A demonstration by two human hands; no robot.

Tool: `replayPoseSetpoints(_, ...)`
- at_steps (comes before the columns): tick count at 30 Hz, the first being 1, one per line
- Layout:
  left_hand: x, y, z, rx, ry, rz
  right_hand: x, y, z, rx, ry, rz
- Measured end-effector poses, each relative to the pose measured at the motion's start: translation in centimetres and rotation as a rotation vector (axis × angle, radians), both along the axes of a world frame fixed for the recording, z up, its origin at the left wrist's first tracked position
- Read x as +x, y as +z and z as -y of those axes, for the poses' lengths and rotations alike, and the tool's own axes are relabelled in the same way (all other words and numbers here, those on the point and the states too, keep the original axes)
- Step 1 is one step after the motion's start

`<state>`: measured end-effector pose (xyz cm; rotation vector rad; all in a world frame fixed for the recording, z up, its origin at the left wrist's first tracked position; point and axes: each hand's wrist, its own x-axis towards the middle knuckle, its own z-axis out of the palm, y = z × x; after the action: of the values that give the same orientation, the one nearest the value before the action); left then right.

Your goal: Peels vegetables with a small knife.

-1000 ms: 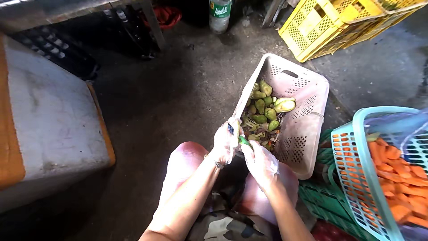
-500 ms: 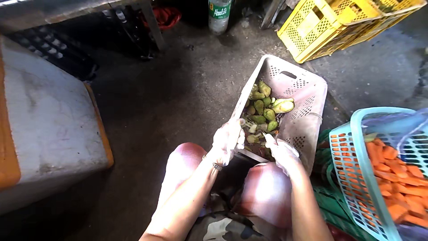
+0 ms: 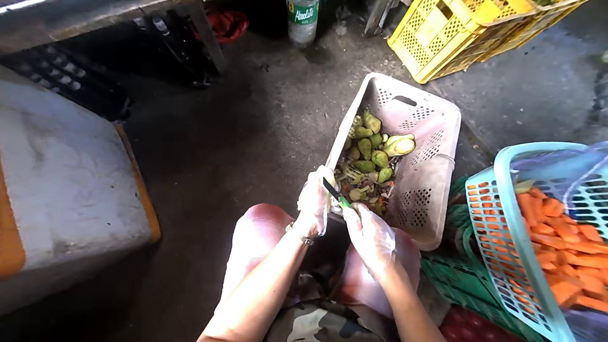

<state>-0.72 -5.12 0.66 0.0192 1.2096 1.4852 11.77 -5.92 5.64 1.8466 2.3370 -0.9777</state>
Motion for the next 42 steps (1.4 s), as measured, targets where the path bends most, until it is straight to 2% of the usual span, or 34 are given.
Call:
replayPoseSetpoints(6,0.6,0.6,0.3,0.043,-0.136,0.064,0.5,-1.8,-3.6,-0.150,-0.201,-0.016)
replayPoseSetpoints(8,0.2,0.7,0.2,0.025,-0.129,0.118,1.2,-1.9,-3.9,-0.090,-0.246,-0.065)
replayPoseSetpoints(13,-0.3,0.0,0.1,0.111,-0.100,0.294,3.1,-1.2,-1.3,0.149,-0.016,-0.112)
replayPoseSetpoints(17,0.1,0.5,0.0,-0.070,-0.022,0.219,4.0,-1.6,0.2,0.315,0.133,-0.052)
replayPoseSetpoints(22,0.1,0.5,-0.1,-0.148,-0.046,0.208,3.7,-1.1,-0.1,0.276,0.142,0.068)
replayPoseSetpoints(29,0.2,0.7,-0.3,-0.150,-0.080,0.190,1.1,1.1,-2.6,-0.044,0.088,0.219)
replayPoseSetpoints(35,0.0,-0.4,0.6,0.069,-0.225,0.126,3.4,-1.4,-6.5,-0.238,-0.061,0.035)
replayPoseSetpoints(39,-0.1,-1.0,0.6,0.162,-0.198,0.088,4.2,-0.2,-5.1,-0.121,-0.123,-0.070)
replayPoseSetpoints(42,0.2,-0.9,0.5,0.177,-0.192,0.042,4.5,1.0,-3.1,-0.015,-0.087,-0.185)
